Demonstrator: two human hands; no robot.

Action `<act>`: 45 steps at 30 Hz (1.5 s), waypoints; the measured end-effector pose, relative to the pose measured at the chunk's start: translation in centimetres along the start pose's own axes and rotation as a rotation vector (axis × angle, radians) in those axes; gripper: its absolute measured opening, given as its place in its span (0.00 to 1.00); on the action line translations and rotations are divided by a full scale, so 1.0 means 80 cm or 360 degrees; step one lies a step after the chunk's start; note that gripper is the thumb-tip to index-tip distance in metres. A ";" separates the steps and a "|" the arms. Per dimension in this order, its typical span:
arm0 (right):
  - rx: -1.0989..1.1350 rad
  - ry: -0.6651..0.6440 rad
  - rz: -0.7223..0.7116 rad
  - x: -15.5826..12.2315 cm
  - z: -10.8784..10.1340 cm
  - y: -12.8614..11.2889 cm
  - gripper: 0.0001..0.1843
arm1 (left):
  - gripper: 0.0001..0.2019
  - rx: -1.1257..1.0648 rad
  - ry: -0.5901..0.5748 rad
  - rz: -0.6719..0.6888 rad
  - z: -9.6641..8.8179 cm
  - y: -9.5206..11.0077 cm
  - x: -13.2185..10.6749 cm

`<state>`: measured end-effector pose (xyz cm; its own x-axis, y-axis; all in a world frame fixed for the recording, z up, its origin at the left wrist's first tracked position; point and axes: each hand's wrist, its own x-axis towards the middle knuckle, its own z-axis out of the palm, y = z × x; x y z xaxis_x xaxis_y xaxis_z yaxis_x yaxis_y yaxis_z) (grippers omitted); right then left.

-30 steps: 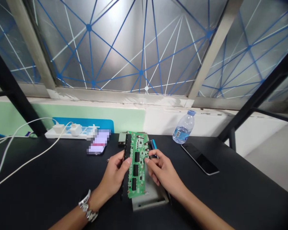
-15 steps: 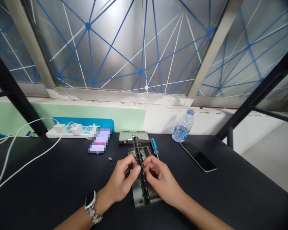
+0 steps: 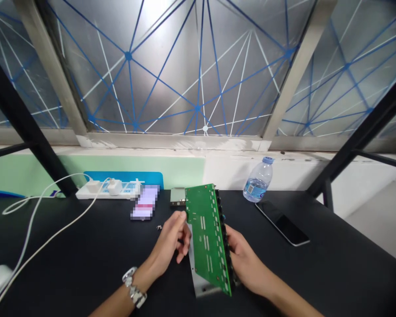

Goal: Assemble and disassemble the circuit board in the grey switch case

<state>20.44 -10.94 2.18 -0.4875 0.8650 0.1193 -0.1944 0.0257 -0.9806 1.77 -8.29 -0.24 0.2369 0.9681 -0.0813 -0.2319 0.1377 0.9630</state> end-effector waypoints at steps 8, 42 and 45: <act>0.0014 0.0105 0.0099 0.011 -0.018 0.003 0.20 | 0.20 -0.0283 0.0016 0.0055 0.000 0.006 0.001; 0.0173 0.0279 0.0176 0.011 -0.028 -0.004 0.30 | 0.16 0.0001 0.0072 0.0363 -0.015 0.017 -0.005; 0.0089 0.0262 0.0130 0.011 -0.027 -0.004 0.30 | 0.19 -0.0021 0.0029 0.0290 -0.013 0.018 -0.004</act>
<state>21.94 -9.12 2.29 -0.3588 0.9334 0.0080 -0.2093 -0.0720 -0.9752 0.41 -8.23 0.88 0.1727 0.9809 0.0896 -0.2820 -0.0380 0.9587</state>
